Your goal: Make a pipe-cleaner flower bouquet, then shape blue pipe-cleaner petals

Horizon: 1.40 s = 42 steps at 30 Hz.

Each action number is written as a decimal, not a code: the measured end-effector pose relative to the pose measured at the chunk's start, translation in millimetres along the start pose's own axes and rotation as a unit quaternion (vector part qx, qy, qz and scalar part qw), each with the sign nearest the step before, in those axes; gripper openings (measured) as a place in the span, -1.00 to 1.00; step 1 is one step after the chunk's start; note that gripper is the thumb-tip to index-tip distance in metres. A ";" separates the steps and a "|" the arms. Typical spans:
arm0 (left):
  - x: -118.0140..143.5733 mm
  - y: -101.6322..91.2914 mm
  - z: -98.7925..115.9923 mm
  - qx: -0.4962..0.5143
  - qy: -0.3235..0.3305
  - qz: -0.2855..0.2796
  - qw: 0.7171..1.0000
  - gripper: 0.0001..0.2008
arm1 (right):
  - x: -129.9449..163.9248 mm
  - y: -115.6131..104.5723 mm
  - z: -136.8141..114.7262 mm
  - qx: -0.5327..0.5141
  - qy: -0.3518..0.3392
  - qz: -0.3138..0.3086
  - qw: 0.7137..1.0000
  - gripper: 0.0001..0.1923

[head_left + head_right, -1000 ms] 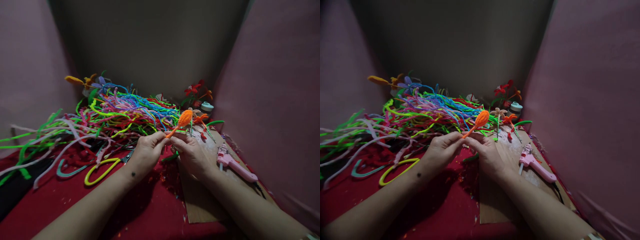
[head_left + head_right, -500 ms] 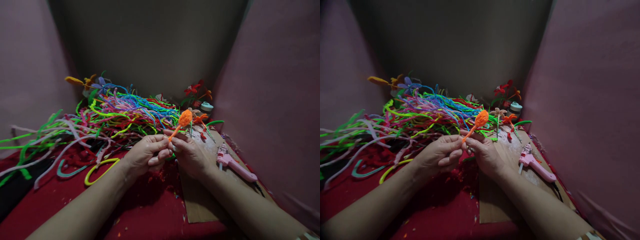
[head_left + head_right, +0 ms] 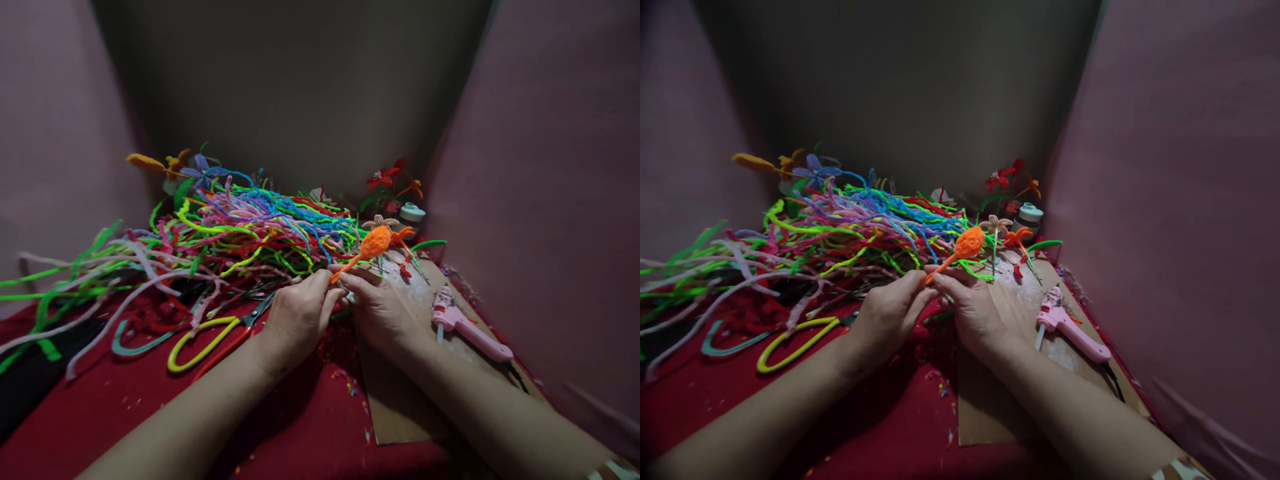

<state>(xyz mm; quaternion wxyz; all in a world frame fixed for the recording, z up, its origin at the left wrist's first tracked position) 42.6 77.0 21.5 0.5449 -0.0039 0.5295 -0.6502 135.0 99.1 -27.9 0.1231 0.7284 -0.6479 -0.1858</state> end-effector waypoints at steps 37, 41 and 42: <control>8.0 40.6 -14.6 0.543 -0.270 -0.173 0.776 -0.80 | 4.4 11.0 -10.4 0.058 -0.017 -0.043 0.997 -0.80; -5.9 1.3 -14.4 0.195 -0.095 -0.027 0.976 -0.79 | 3.9 3.5 -11.1 0.062 -0.040 -0.009 0.997 -0.84; -5.4 -4.6 -7.4 0.096 -0.037 -0.002 0.995 -0.79 | 3.9 2.0 -11.4 0.060 -0.045 -0.002 0.997 -0.84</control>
Point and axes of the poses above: each hand's wrist, its own x-axis away from the middle knuckle, its own y-axis out of the palm, z = x × y, the point moved 10 cm from there along -x, towards the middle knuckle, and after that the axes turned 3 degrees about y, right-handed, at the moved point
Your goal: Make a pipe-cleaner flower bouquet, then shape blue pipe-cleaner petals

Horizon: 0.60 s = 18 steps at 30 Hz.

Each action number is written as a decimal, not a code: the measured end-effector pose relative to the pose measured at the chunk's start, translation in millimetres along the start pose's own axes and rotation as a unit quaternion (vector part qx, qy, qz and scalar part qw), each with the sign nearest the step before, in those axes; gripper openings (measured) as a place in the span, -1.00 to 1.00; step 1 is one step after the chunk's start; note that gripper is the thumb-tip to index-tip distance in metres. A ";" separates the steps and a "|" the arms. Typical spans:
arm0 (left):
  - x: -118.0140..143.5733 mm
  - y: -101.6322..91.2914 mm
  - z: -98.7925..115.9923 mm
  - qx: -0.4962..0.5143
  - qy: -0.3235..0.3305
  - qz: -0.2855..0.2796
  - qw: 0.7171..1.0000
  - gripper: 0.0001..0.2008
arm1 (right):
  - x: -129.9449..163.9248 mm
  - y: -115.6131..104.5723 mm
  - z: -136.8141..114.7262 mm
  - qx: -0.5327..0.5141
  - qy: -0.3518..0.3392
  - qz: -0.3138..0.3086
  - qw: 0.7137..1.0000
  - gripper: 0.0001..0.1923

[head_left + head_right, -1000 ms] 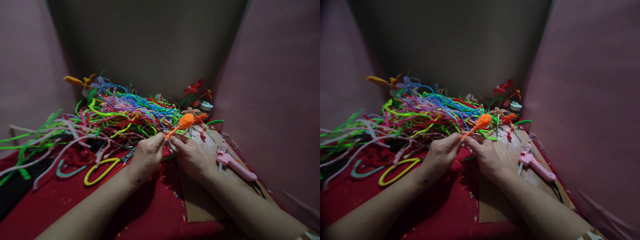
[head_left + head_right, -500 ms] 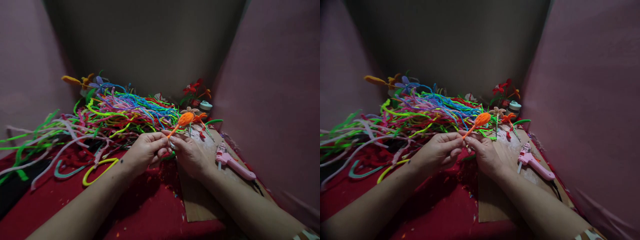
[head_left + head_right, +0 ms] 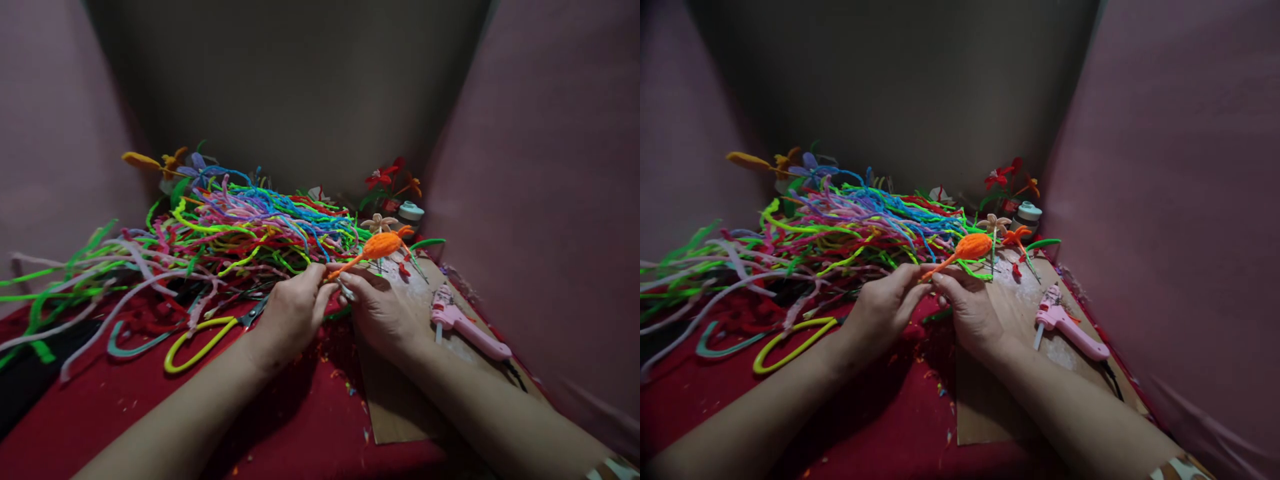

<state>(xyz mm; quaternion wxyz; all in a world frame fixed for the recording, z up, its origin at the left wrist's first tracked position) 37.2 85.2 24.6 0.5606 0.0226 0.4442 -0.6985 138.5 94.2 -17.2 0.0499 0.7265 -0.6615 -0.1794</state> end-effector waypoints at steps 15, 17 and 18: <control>4.1 22.2 -19.2 0.265 -0.177 -0.091 0.943 -0.79 | -0.8 9.4 3.5 -0.013 0.062 -0.050 0.997 -0.78; 10.3 32.8 -20.6 0.371 -0.236 -0.134 0.888 -0.78 | -0.6 12.0 3.8 -0.030 0.069 -0.061 0.995 -0.77; 12.6 36.6 -19.1 0.417 -0.249 -0.154 0.860 -0.79 | -0.2 13.4 4.1 -0.036 0.071 -0.067 0.995 -0.77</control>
Point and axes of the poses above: each hand's wrist, its own x-axis away from the middle knuckle, its own y-axis out of the palm, z = x × y, the point moved 10 cm from there along -x, towards the middle knuckle, and after that the axes turned 3 degrees about y, right-handed, at the moved point
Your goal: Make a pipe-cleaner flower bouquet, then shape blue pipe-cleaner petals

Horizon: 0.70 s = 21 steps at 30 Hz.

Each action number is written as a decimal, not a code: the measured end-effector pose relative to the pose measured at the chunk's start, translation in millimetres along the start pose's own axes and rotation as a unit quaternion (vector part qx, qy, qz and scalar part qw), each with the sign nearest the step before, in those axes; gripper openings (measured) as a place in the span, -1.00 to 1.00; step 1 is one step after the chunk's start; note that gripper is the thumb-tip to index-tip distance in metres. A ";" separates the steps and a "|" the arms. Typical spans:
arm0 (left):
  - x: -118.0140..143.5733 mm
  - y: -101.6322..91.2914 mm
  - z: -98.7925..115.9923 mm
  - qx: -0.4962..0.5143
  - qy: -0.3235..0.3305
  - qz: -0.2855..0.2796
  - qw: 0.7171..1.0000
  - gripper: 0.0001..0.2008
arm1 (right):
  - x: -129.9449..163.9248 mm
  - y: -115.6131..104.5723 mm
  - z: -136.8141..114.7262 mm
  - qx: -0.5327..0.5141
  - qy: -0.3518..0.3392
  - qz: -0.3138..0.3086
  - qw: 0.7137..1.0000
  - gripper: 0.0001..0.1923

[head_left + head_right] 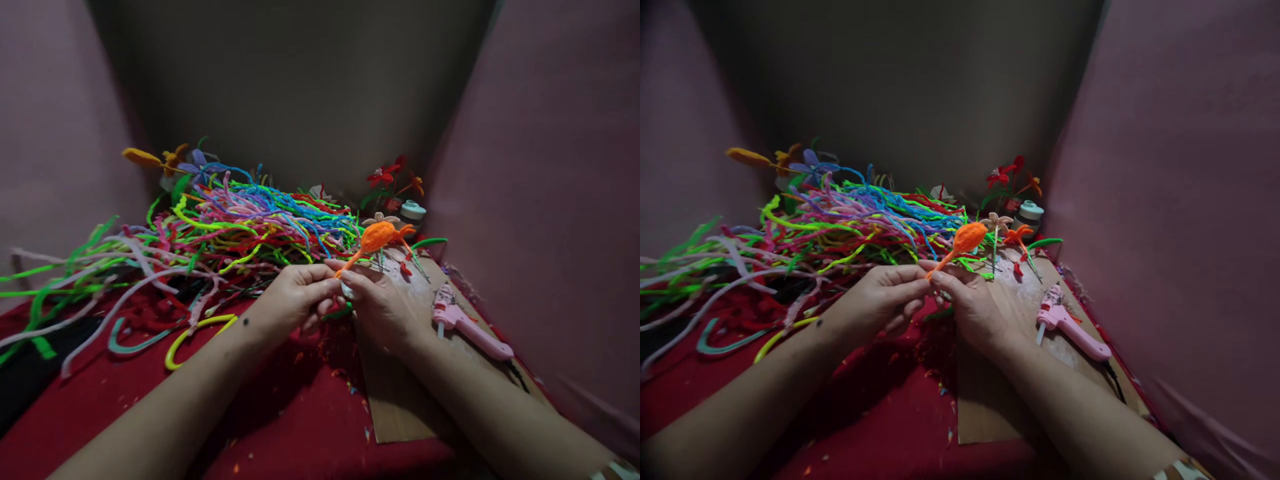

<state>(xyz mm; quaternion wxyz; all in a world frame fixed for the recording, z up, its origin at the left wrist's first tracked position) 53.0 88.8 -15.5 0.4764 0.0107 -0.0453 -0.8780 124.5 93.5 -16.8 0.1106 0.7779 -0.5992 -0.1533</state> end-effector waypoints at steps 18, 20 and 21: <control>6.4 -6.7 28.8 -0.346 0.197 0.121 0.909 -0.78 | 3.2 -1.3 -0.9 0.035 -0.005 0.032 0.999 -0.77; 2.1 -10.1 20.8 -0.252 0.137 0.109 0.952 -0.79 | 3.5 8.2 -5.0 0.024 0.001 0.003 1.000 -0.74; 0.7 -10.1 17.2 -0.203 0.108 0.103 0.968 -0.81 | 3.7 12.3 -7.9 0.020 -0.001 -0.008 1.000 -0.73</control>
Point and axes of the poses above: each hand's wrist, its own x-axis away from the middle knuckle, its own y-axis out of the palm, z = x × y, the point moved 10 cm from there along -x, towards the middle knuckle, and after that the axes turned 3 degrees about y, right-handed, at the moved point
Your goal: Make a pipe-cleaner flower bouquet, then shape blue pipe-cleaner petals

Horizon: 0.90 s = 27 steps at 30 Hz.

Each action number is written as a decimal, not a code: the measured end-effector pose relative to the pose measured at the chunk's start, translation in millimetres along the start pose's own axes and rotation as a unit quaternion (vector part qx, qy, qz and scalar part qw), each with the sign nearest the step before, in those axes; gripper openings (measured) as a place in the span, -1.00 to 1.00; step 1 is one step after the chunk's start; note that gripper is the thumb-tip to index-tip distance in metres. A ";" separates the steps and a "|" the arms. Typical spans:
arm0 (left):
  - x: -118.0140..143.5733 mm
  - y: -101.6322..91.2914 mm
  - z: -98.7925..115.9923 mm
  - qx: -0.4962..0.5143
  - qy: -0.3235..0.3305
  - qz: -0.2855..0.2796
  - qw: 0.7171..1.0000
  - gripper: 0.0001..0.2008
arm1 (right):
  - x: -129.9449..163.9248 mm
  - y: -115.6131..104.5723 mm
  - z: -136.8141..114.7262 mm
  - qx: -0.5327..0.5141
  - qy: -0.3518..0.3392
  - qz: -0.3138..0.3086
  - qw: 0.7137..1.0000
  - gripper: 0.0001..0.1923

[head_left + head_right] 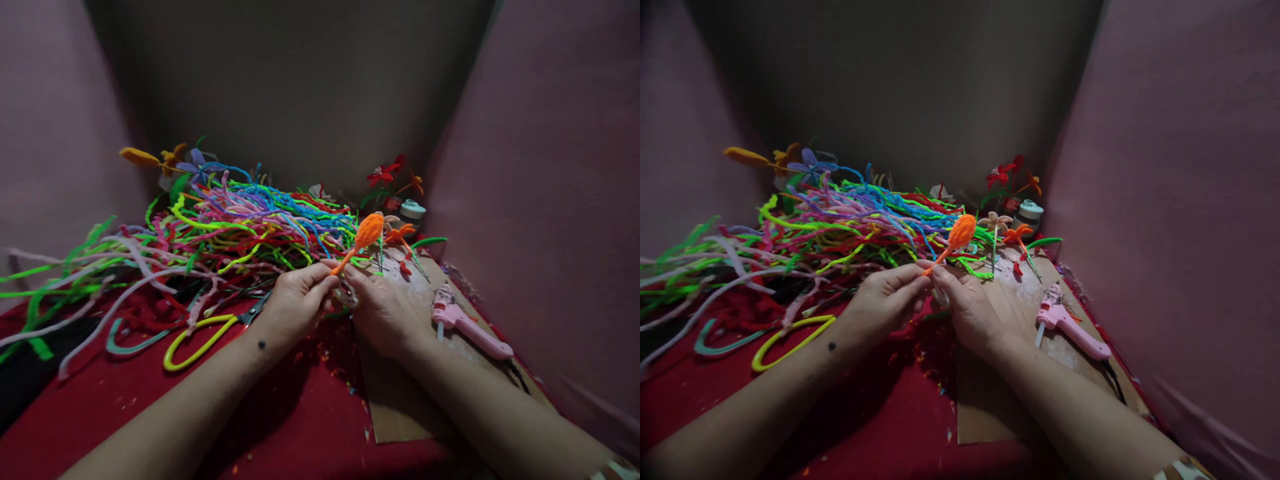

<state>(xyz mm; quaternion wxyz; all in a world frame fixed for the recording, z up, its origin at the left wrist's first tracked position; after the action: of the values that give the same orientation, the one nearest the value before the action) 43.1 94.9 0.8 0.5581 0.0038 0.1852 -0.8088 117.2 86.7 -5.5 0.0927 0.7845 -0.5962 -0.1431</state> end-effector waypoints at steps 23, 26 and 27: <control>0.6 3.4 2.2 0.005 0.016 -0.024 1.000 -0.79 | -5.8 -21.8 15.8 -0.063 -0.006 0.050 0.997 -0.82; 7.0 -3.0 20.4 -0.220 0.153 0.047 0.962 -0.84 | -4.4 -24.1 11.9 -0.042 -0.026 0.064 0.997 -0.87; 9.0 -1.5 21.6 -0.257 0.175 0.050 0.949 -0.83 | -3.8 -23.6 10.2 -0.033 -0.031 0.064 0.997 -0.88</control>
<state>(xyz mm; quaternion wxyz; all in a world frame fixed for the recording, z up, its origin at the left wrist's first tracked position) 42.7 80.8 19.4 0.5387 0.0109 0.4814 -0.6913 134.3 96.9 -22.2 0.1094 0.7362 -0.6428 -0.1810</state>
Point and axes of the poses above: each hand's wrist, its own x-axis away from the middle knuckle, its own y-axis out of the palm, z = x × y, the point moved 10 cm from there along -x, towards the middle knuckle, and after that the axes turned 3 degrees about y, right-handed, at the moved point
